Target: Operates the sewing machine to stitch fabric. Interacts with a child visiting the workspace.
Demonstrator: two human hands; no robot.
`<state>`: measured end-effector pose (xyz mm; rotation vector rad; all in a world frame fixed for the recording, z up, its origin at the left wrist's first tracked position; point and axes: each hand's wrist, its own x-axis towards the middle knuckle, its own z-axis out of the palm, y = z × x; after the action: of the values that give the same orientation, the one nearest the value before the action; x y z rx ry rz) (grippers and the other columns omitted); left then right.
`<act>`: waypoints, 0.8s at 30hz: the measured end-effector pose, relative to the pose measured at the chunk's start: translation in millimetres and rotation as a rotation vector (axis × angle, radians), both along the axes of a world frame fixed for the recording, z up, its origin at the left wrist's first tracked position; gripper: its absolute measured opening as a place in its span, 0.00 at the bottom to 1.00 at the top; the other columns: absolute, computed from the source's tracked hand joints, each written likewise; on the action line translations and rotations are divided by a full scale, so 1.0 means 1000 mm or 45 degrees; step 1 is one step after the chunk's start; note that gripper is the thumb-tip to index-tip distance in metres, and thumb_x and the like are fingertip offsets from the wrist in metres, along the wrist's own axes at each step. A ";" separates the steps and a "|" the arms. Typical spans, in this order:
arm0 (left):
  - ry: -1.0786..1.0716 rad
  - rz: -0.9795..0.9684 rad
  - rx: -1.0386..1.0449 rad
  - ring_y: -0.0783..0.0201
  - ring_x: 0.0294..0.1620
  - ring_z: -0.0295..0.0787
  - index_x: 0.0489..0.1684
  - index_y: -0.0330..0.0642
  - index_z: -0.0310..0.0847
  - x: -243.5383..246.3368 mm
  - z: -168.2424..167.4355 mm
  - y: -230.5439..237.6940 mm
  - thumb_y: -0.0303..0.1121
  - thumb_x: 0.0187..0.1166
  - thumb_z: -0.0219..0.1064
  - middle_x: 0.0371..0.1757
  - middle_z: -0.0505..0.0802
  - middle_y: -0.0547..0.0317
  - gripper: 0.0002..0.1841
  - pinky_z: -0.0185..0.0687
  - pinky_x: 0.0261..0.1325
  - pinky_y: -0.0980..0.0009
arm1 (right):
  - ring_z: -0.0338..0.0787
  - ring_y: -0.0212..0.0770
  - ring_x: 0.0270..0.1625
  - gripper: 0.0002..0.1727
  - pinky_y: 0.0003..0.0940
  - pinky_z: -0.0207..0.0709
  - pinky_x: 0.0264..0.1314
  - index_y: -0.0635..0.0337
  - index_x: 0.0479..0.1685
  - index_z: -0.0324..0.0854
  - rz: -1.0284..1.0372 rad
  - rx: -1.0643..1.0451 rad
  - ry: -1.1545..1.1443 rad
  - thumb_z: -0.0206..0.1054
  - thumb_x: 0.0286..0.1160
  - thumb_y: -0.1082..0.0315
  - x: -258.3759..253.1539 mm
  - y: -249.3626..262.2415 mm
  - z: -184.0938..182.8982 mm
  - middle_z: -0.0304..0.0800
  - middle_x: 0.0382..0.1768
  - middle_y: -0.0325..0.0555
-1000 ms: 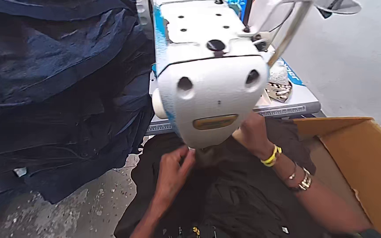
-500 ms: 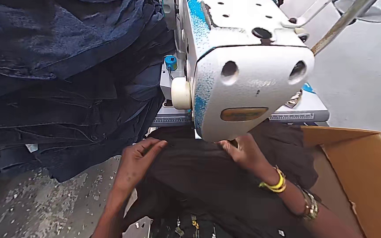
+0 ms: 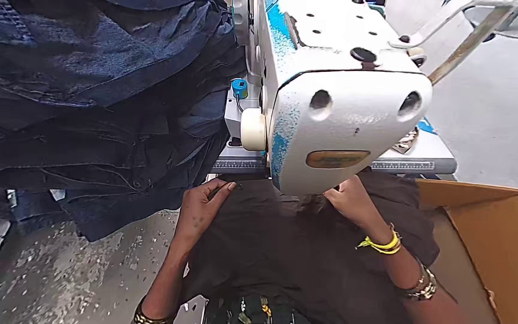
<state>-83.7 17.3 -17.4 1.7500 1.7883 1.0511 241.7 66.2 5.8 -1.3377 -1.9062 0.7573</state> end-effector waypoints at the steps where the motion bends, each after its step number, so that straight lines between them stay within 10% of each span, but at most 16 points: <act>1: 0.016 -0.024 -0.001 0.85 0.26 0.76 0.31 0.45 0.90 0.001 -0.001 0.002 0.49 0.81 0.65 0.25 0.87 0.73 0.18 0.70 0.34 0.79 | 0.73 0.20 0.28 0.20 0.22 0.69 0.36 0.59 0.50 0.79 -0.010 0.040 -0.076 0.72 0.74 0.52 0.005 -0.001 0.001 0.76 0.25 0.27; 5: 0.222 -0.010 0.018 0.61 0.28 0.84 0.32 0.42 0.90 0.012 -0.013 0.004 0.50 0.81 0.63 0.26 0.89 0.58 0.21 0.75 0.35 0.53 | 0.84 0.53 0.29 0.18 0.57 0.72 0.39 0.65 0.46 0.86 -0.192 0.204 -0.464 0.69 0.78 0.55 0.035 0.012 0.000 0.84 0.23 0.50; 7: 0.231 -0.106 0.067 0.44 0.47 0.92 0.46 0.37 0.92 0.026 -0.013 0.004 0.44 0.84 0.62 0.43 0.94 0.44 0.19 0.80 0.52 0.38 | 0.91 0.66 0.44 0.12 0.66 0.75 0.50 0.67 0.45 0.90 -0.343 0.368 -0.595 0.69 0.79 0.64 0.046 0.026 -0.007 0.92 0.38 0.63; 11: -0.192 -0.395 -0.066 0.70 0.66 0.83 0.77 0.29 0.70 0.057 -0.008 0.010 0.47 0.90 0.50 0.65 0.87 0.49 0.29 0.77 0.73 0.70 | 0.85 0.68 0.58 0.15 0.62 0.77 0.53 0.67 0.57 0.89 -0.300 0.546 -0.738 0.70 0.77 0.66 0.041 0.064 -0.025 0.87 0.52 0.66; 16: -0.378 -0.245 -0.173 0.72 0.62 0.82 0.77 0.24 0.65 0.080 0.000 0.014 0.37 0.87 0.54 0.61 0.86 0.47 0.27 0.76 0.69 0.75 | 0.85 0.65 0.57 0.15 0.56 0.78 0.49 0.71 0.52 0.87 -0.289 0.533 -0.898 0.75 0.74 0.68 0.035 0.083 -0.039 0.85 0.52 0.65; 20: -0.465 -0.152 -0.171 0.80 0.61 0.80 0.76 0.21 0.63 0.087 0.000 0.008 0.34 0.87 0.54 0.61 0.85 0.47 0.26 0.74 0.66 0.83 | 0.91 0.60 0.49 0.06 0.52 0.84 0.47 0.67 0.38 0.87 -0.348 0.697 -0.600 0.70 0.77 0.71 0.046 0.070 -0.044 0.90 0.42 0.60; 24: -0.580 -0.107 -0.153 0.83 0.63 0.79 0.77 0.19 0.61 0.093 -0.001 0.009 0.31 0.85 0.54 0.64 0.83 0.46 0.26 0.73 0.67 0.86 | 0.93 0.52 0.39 0.08 0.50 0.85 0.43 0.67 0.47 0.87 -0.459 0.482 -0.229 0.69 0.80 0.69 0.055 0.052 -0.037 0.92 0.37 0.55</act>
<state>9.0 26.8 -18.2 1.3653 1.4490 1.1679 296.3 117.9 -31.4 -1.4783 -1.7564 0.0933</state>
